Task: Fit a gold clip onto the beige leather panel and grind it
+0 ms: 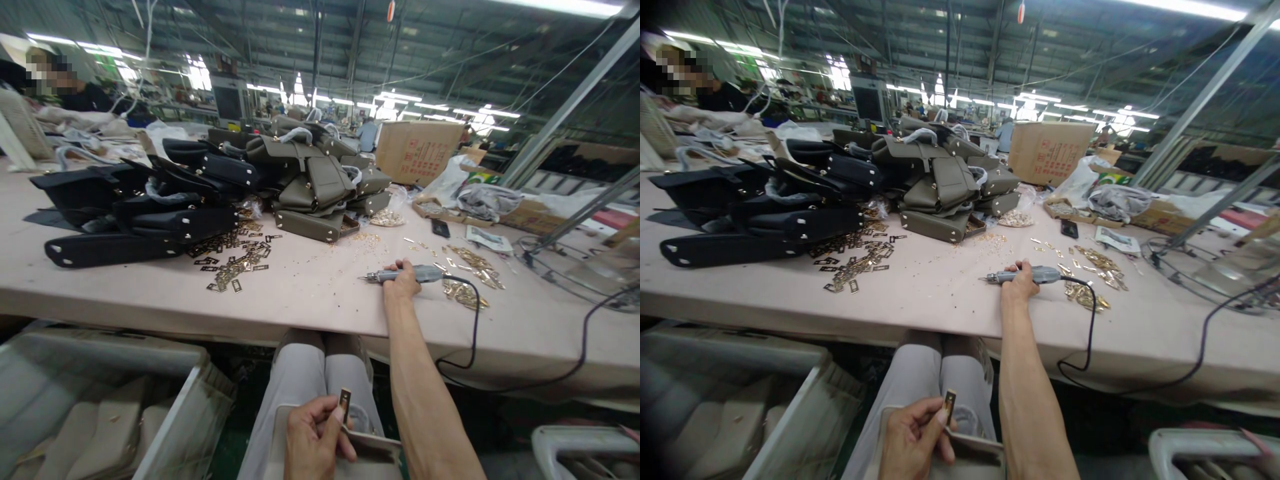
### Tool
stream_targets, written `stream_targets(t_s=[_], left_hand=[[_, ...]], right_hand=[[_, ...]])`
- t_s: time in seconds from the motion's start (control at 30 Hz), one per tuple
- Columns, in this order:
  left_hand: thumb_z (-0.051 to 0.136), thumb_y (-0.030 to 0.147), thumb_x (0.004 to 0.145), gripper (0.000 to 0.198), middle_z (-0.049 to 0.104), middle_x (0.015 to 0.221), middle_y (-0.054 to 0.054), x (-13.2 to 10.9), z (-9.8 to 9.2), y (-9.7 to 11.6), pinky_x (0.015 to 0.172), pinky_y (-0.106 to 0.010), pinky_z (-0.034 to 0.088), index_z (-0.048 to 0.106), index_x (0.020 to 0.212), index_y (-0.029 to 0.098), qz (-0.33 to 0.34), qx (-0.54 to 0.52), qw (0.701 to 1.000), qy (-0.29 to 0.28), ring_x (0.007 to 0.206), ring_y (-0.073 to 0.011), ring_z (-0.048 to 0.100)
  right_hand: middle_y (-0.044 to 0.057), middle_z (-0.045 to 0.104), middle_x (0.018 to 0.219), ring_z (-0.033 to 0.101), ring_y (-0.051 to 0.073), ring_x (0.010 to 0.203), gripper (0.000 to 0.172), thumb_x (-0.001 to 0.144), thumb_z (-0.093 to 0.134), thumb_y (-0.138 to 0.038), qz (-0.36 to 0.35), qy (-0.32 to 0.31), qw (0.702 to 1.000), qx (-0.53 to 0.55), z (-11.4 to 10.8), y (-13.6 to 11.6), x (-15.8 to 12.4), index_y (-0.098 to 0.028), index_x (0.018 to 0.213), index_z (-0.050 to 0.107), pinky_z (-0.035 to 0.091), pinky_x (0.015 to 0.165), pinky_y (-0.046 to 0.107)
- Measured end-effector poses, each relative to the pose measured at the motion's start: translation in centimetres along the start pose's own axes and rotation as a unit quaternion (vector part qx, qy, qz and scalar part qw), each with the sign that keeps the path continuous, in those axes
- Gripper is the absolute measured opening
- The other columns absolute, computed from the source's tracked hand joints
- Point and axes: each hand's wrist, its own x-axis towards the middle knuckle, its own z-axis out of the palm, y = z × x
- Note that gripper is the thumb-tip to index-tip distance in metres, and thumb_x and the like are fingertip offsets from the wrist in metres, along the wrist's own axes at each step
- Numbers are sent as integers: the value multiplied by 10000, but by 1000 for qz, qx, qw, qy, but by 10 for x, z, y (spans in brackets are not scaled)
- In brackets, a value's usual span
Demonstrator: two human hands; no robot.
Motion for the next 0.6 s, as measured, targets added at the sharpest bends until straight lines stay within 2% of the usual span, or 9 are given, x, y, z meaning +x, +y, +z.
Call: stream_targets(t_s=[0.27, 0.6], left_hand=[[778, 603, 784, 505, 764, 715, -127, -2, -1, 4, 415, -188, 431, 764, 838, 102, 4, -2, 1000, 1, 405, -146, 644], [770, 610, 788, 522, 762, 713, -128, -3, -1, 1, 434, -200, 462, 774, 894, 98, 11, -1, 1000, 1, 414, -153, 651]], right_hand=[[-31, 631, 755, 520, 73, 483, 219, 848, 664, -129, -5, -11, 1000, -3, -3, -1, -1, -201, 833, 458, 517, 418, 207], [-47, 614, 736, 522, 76, 476, 290, 837, 709, -175, -12, -15, 1000, -13, -5, 0, 0, -217, 820, 422, 513, 416, 205]])
